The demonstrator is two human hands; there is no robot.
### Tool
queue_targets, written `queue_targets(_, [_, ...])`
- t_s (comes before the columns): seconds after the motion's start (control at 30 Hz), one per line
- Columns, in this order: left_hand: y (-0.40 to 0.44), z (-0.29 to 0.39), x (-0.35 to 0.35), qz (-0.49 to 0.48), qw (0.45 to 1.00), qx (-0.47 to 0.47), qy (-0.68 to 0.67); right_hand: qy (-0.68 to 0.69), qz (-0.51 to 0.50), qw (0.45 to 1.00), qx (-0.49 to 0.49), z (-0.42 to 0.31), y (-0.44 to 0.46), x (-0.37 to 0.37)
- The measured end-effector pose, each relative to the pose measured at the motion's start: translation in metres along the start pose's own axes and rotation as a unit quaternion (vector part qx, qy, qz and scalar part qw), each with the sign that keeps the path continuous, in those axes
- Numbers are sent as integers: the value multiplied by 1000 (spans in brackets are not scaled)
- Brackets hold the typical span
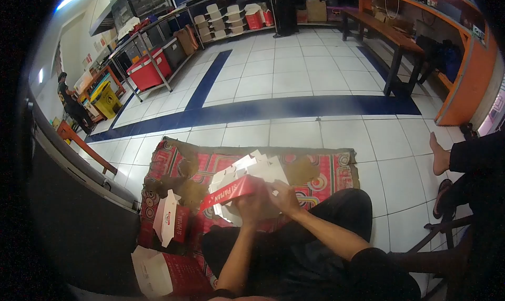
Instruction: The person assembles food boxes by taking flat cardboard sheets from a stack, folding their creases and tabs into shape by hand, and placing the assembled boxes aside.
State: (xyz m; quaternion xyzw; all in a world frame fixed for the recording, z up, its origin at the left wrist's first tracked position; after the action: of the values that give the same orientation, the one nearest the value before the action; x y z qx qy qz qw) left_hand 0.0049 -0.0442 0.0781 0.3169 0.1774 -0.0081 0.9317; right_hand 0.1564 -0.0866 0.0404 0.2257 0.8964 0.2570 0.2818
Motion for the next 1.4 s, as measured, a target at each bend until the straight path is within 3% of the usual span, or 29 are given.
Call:
queue_targets(0.1, [-2, -24, -5, 9, 996, -34, 82, 10, 19, 999, -41, 0, 3, -2])
queue_targets(0.17, [2, -27, -3, 34, 998, -20, 48, 24, 39, 997, 54, 4, 4, -2])
queue_targets(0.2, [4, -26, -4, 61, 998, -5, 17, 24, 38, 997, 55, 12, 2, -1])
queue_targets(0.27, [-1, -28, -8, 30, 997, 7, 68, 160, 54, 963, 208, 39, -3, 5])
queue_targets(0.3, [1, -26, -7, -1, 993, 20, 116, 160, 55, 964, 205, 43, -4, 7])
queue_targets(0.4, [5, -17, -3, -40, 992, 89, 83, 155, 53, 963, 212, 43, -8, 5])
queue_targets(0.47, [-7, -22, 5, -52, 993, 69, 75, 49, 39, 997, 41, 17, -2, -1])
queue_targets(0.5, [-11, -22, 7, -65, 994, 48, 67, 50, 39, 997, 41, 15, -1, 0])
queue_targets(0.57, [-15, -27, 9, -86, 994, 5, 63, -25, 11, 997, -69, 10, -2, 1])
queue_targets(0.63, [-7, -20, 6, -105, 992, -35, 55, -42, -20, 994, -95, 13, -6, 1])
queue_targets(0.73, [8, -28, -10, -54, 994, -90, -39, -78, -86, 983, -145, 3, -11, -1])
queue_targets(0.8, [13, -45, -9, -47, 978, -188, -83, -96, -118, 974, -166, -2, -15, 1])
queue_targets(0.87, [6, -36, -4, -55, 985, -148, -63, -8, -99, 992, -77, 1, -17, 6])
queue_targets(0.93, [0, -26, 3, -49, 990, -100, -82, 18, -87, 995, -49, 6, -17, 4])
queue_targets(0.97, [-7, -58, 18, -63, 978, -130, -148, 42, -75, 996, -16, 8, -18, 3])
queue_targets(1.1, [-8, -54, 24, -48, 965, -161, -202, 41, -49, 998, -3, 4, -12, -3])
queue_targets(1.17, [-8, -45, 18, -126, 924, -268, -241, 47, -65, 997, -1, 4, -13, -4])
queue_targets(1.4, [-5, -34, 21, -110, 935, -234, -245, 113, -43, 989, 79, 0, -13, 0])
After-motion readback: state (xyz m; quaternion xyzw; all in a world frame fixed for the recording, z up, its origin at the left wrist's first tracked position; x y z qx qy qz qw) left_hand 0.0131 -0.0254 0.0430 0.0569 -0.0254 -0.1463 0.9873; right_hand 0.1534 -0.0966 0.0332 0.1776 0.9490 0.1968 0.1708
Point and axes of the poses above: each hand's wrist, its own y-axis towards the middle knuckle, its own x-axis out of the palm, z = x × y, the point moved 1 cm from there along y, towards the middle knuckle, and after that the axes turned 4 degrees about -x, right-handed, at the moved point
